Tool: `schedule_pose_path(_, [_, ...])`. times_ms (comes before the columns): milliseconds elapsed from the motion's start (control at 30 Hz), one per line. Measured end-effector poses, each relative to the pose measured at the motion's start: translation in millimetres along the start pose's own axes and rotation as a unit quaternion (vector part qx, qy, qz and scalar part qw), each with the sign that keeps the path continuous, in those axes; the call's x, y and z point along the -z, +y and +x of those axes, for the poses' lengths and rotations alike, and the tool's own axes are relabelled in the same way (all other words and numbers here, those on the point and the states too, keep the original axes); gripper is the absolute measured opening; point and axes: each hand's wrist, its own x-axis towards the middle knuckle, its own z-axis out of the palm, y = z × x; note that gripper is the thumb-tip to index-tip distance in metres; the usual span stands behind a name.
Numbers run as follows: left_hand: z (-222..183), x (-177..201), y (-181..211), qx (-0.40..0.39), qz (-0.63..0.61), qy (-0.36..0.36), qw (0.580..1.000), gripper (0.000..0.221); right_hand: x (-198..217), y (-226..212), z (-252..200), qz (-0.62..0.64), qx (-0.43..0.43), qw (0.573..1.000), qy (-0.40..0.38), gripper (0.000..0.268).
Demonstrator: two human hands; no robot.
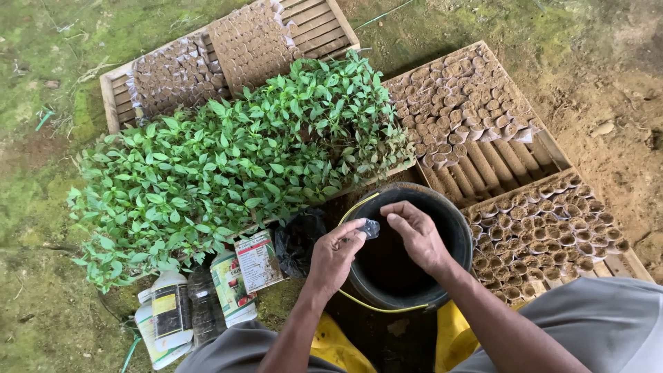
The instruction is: Filling small cardboard tubes with seeds and soil and placing them in a tray.
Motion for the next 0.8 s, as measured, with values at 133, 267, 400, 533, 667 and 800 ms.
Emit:
schedule_pose_path(133, [0.0,2.8,-3.1,0.013,0.069,-0.008,0.997,0.040,-2.6,-2.6,-6.7,-0.152,0.206,0.966,0.041,0.022])
schedule_pose_path(267, [-2.6,-1.1,-3.2,0.008,0.103,-0.016,0.995,0.038,-4.1,6.0,-1.4,-0.210,0.206,0.954,0.055,0.010])
schedule_pose_path(400, [-4.7,1.4,-4.2,-0.035,0.214,-0.017,0.976,0.041,8.4,32.2,16.3,-0.138,0.031,0.986,0.085,0.016])
schedule_pose_path(533, [9.4,-0.2,-29.9,-0.142,0.340,0.000,0.930,0.041,3.1,149.7,58.8,-0.803,0.260,0.536,-0.024,0.022])
schedule_pose_path(667, [5.4,1.2,-38.6,-0.200,0.378,0.033,0.903,0.042,-23.4,211.6,53.6,-0.372,0.102,0.918,-0.092,0.042])
schedule_pose_path(800, [2.1,4.4,-23.1,-0.203,0.445,0.021,0.872,0.041,-37.9,282.2,86.9,-0.423,0.267,0.857,-0.122,0.043])
